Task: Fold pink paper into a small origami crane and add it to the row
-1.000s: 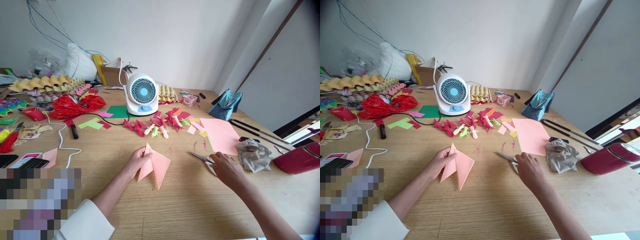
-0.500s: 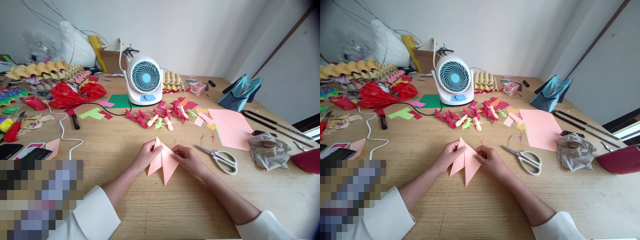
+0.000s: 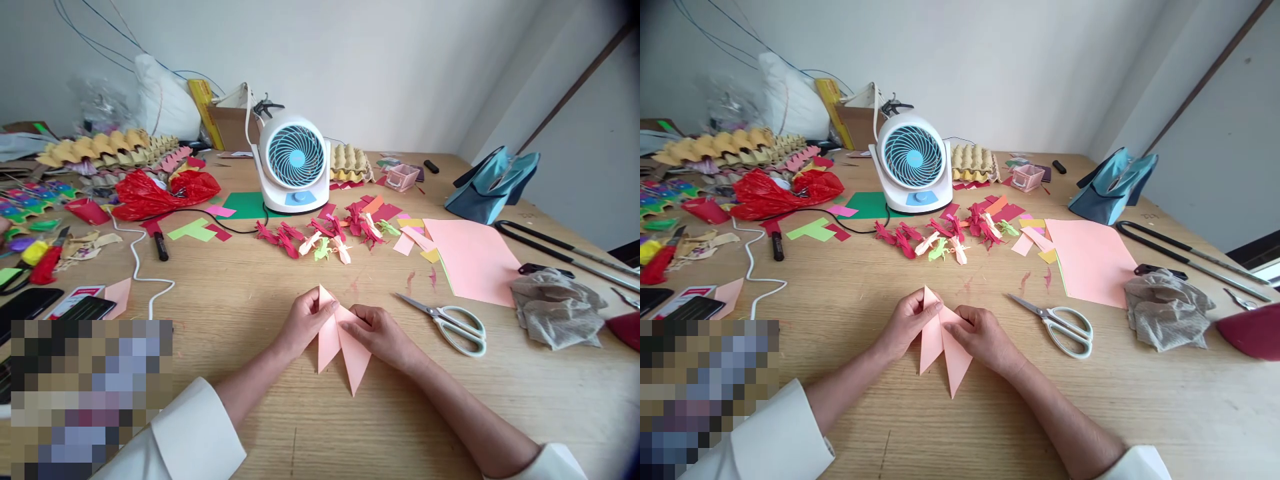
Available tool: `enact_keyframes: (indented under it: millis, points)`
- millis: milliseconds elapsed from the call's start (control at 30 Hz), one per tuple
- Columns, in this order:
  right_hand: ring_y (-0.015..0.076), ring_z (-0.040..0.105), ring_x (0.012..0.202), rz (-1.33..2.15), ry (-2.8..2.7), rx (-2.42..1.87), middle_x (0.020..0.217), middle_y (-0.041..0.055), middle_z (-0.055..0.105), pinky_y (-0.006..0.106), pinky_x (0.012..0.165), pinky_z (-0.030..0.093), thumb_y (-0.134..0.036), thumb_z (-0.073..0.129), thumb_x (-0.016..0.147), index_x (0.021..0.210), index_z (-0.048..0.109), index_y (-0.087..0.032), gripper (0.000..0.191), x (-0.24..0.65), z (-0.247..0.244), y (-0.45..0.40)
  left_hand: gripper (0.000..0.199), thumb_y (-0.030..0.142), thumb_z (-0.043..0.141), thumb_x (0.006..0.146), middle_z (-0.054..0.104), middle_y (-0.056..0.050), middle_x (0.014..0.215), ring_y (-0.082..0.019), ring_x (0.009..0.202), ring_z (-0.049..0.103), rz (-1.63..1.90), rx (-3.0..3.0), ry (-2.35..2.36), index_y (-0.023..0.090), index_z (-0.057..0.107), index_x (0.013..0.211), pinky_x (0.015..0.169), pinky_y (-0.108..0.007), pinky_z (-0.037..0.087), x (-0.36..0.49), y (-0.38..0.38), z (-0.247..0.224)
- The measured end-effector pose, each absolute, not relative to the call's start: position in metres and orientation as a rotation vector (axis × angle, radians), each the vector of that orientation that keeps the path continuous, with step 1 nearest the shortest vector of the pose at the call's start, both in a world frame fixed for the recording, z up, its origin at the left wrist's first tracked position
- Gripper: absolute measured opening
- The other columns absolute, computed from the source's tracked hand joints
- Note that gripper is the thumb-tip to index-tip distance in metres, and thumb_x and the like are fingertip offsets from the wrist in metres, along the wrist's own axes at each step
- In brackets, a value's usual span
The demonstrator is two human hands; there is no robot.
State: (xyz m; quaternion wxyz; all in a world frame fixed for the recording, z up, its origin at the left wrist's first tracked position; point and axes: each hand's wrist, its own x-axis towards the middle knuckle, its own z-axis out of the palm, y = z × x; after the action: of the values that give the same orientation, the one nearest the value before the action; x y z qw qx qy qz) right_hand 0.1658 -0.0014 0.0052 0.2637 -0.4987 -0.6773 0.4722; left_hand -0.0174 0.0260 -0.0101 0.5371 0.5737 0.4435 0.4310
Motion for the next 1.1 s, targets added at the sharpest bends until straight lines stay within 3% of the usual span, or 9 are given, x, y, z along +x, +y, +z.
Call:
enact_keyframes:
  millis: [200,500,700,1100]
  points:
    - [0.0095,0.035,0.056,1.275,-1.87,-1.401,0.061,-0.0054,0.037,0.023,0.05,0.024,-0.035,0.054,0.087,0.065,0.037,-0.02,0.032,0.167,0.008,-0.002,0.035,0.045,0.06,0.086,0.052,0.002,0.065,-0.011,0.063,0.046,1.066,1.418,1.08,0.015,0.057,0.068,0.059,-0.021,0.037,-0.026,0.03,-0.009]
    - [0.0106,0.042,0.057,1.327,-1.843,-1.41,0.063,-0.0039,0.045,0.023,0.049,0.028,-0.041,0.054,0.087,0.069,0.045,-0.019,0.029,0.17,0.01,-0.002,0.042,0.054,0.057,0.085,0.062,-0.001,0.066,-0.014,0.06,0.059,1.037,1.202,1.137,0.015,0.064,0.07,0.052,-0.021,0.046,-0.029,0.031,-0.007]
    - [0.0104,0.039,0.056,1.293,-1.679,-1.403,0.063,-0.0038,0.043,0.023,0.049,0.026,-0.049,0.055,0.085,0.068,0.045,-0.019,0.035,0.171,0.005,0.001,0.039,0.052,0.064,0.081,0.056,0.002,0.062,-0.01,0.055,0.054,0.905,1.296,1.079,0.016,0.057,0.07,0.05,-0.019,0.046,-0.03,0.032,-0.007]
    - [0.0116,0.04,0.056,1.28,-1.442,-1.363,0.064,-0.0022,0.047,0.023,0.048,0.028,-0.059,0.056,0.082,0.072,0.047,-0.019,0.041,0.172,0.002,0.003,0.031,0.044,0.061,0.082,0.055,0.002,0.058,-0.008,0.049,0.048,0.806,1.493,1.129,0.016,0.056,0.069,0.046,-0.018,0.039,-0.03,0.031,-0.007]
